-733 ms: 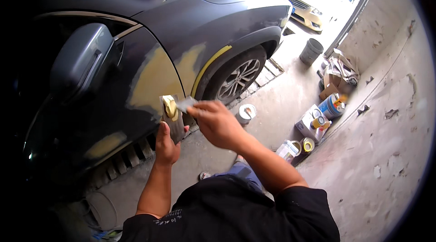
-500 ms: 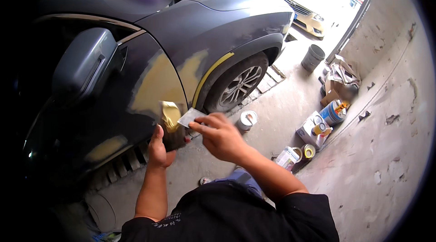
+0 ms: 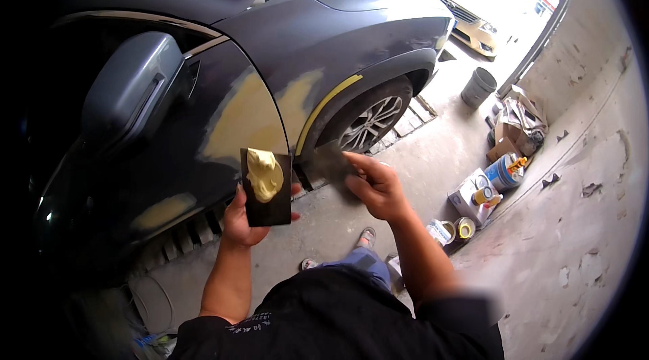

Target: The person scoops body filler from a can onto a metal spreader and applies it to the front wheel arch of a dark-colored car. They smooth the filler over the surface using the spreader, working around the taped edge of the wheel arch.

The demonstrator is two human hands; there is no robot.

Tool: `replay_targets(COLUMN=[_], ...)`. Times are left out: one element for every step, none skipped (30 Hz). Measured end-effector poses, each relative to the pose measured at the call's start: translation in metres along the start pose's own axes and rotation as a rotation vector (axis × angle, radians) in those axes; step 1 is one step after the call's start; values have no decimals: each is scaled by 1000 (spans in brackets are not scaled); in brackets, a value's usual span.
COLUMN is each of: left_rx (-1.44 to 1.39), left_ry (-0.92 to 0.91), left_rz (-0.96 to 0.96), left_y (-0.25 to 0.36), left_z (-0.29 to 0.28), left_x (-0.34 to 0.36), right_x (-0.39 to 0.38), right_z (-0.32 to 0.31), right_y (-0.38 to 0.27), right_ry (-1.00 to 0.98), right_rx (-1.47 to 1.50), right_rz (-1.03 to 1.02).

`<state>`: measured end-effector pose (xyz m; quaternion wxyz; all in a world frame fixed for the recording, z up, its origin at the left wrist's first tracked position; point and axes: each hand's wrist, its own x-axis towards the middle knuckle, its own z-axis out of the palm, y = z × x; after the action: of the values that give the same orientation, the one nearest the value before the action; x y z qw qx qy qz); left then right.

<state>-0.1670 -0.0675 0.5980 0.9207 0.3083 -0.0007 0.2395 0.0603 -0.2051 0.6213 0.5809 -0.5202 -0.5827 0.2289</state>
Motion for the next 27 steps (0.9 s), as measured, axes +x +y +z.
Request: replay_targets(left_rx=[86, 149, 197, 245, 288, 364, 566, 775, 985, 901, 1042, 1181, 1321, 967, 608, 352, 103, -36, -175, -192, -210, -235, -198, -162, -122, -39, 47], left_ry=[51, 59, 60, 62, 65, 90, 100, 107, 113, 131, 47, -39, -124, -32, 54, 39, 43, -47, -137, -162, -186, -227, -166, -106, -43, 15, 88], left_rz=[64, 63, 112, 166, 220, 329, 336, 346, 354, 301, 302, 303, 301, 124, -43, -125, -211, -215, -221, -225, -229, -243, -222, -202, -171, -86, -21], left_y=[-2, -3, -8, -17, -25, -32, -32, -27, -24, -25, -21, -13, -7, -3, 0, -1, -1, -3, -6, -7, -8, -11, -12, -13, -12, -10, -14], left_z=[3, 6, 4, -1, -2, 2, -2, -7, -12, -14, -16, -17, -18, -21, -24, -25, -27, -26, -26, -25, -23, -23, -19, -14, -7, 3, 4], left_x=[4, 6, 9, 10, 13, 16, 15, 12, 9, 9, 10, 13, 14, 10, 3, -1, -5, -7, -9, -9, -10, -6, -4, -3, -1, 4, 6], right_x=[-16, -27, -27, -24, -21, -15, -7, 1, 9, 16, 21, 24, 29, 32, 32, 33, 34, 35, 39, 37, 39, 40, 40, 39, 39, 39, 40], right_z=[2, 5, 17, 34, 45, 49, 49, 46, 41, 36, 31, 24, 17, 10, 1, -1, -8, -4, 5, 16, 18, 16, 16, 16, 17, 18, 20], right_y=[2, 3, 7, 9, 11, 11, 10, 8, 4, 1, -2, -3, -9, -20, -28, -27, -32, -37, -44, -44, -42, -38, -31, -18, -13, -10, -9], right_ry=[-2, -6, -129, -99, -70, -53, -28, -5, -20, -2, 16, 34, 66, 10, -45, -106, -234, -338, -439, -400, -401, -393, -387, -385, -261, -136, -12], right_rx=[216, 428, 286, 402, 515, 584, 656, 732, 778, 796, 813, 820, 827, 797, 767, 524, 275, 154, 34, 91, -13, -134, -244, -502, -536, -568, -598], right_rz=[192, 380, 474, 521, 570, 583, 599, 607, 557, 520, 482, 429, 364, 312, 260, 69, -87, -172, -254, -188, -169, -144, -124, -146, -123, -99, -75])
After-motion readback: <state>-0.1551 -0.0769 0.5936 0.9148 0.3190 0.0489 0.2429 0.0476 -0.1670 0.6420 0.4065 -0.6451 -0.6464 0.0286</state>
